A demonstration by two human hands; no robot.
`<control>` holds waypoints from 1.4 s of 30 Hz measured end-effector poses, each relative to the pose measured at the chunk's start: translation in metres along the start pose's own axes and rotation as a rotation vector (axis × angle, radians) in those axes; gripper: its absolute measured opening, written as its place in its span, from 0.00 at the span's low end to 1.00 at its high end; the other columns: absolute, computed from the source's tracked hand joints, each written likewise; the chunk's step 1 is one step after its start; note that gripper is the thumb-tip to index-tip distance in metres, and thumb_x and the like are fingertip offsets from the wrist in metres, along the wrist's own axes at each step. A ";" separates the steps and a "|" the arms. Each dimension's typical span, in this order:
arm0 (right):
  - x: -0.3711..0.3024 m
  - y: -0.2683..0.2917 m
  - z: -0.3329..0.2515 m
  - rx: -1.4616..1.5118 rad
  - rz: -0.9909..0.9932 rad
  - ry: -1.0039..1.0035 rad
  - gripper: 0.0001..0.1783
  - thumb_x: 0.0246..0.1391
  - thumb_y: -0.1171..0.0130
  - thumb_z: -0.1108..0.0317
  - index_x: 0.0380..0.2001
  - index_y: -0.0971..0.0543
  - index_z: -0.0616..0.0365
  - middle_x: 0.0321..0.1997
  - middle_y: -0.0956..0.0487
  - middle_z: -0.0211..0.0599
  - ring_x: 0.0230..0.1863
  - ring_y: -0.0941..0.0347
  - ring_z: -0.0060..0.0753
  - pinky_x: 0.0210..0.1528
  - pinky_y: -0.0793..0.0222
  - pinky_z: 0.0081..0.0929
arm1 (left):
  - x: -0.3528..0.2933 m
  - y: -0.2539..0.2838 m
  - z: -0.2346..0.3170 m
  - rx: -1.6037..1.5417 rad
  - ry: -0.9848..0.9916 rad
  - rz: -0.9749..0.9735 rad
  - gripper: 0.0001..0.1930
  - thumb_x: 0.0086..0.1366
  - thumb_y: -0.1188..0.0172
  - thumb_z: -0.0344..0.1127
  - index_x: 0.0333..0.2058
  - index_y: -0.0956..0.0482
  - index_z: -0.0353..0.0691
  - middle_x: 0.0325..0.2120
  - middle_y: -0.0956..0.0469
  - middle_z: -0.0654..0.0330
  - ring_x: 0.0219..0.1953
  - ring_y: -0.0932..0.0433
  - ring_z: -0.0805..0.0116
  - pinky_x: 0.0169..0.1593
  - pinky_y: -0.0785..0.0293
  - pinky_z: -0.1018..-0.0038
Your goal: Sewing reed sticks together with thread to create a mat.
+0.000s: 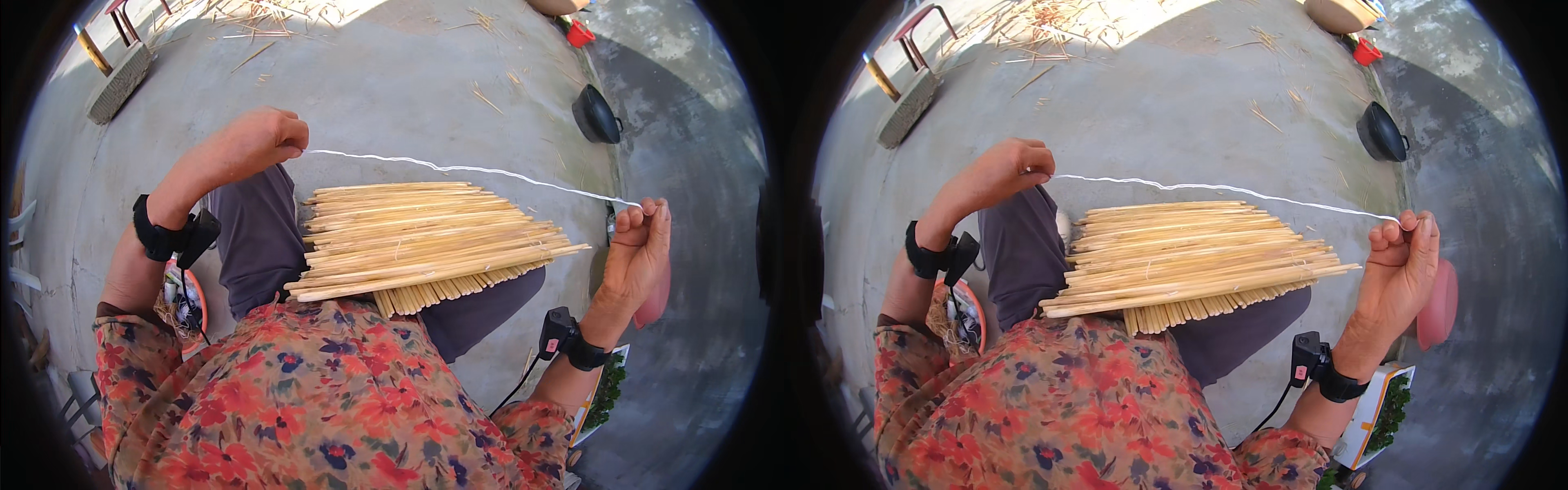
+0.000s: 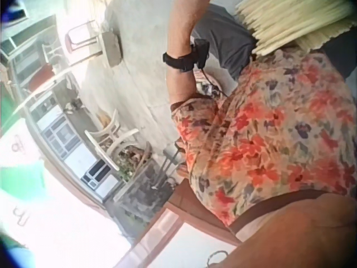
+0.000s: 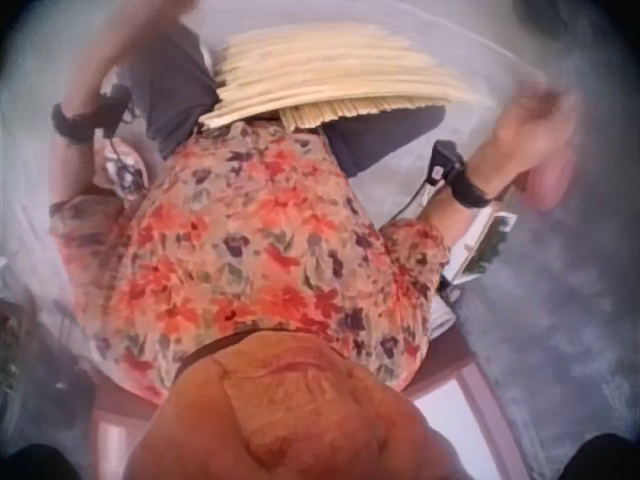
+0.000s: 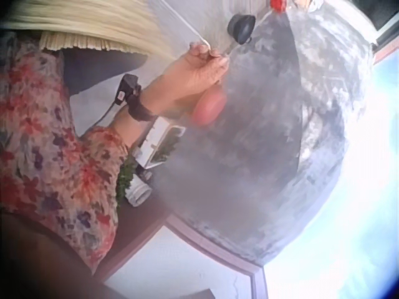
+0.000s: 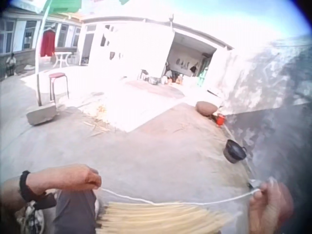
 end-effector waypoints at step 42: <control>-0.040 -0.142 0.141 0.091 -0.060 -0.552 0.06 0.57 0.51 0.68 0.36 0.30 0.58 0.38 0.24 0.46 0.21 0.33 0.22 0.19 0.38 0.16 | 0.028 -0.035 0.050 -1.716 0.284 0.325 0.04 0.58 0.43 0.31 0.31 0.26 0.37 0.19 0.31 0.69 0.16 0.40 0.85 0.17 0.49 0.87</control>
Point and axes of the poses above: each hand's wrist, its own x-axis towards the middle knuckle, its own y-axis out of the back of the hand, z = x × y, the point moved 8 cm from there along x, towards the middle knuckle
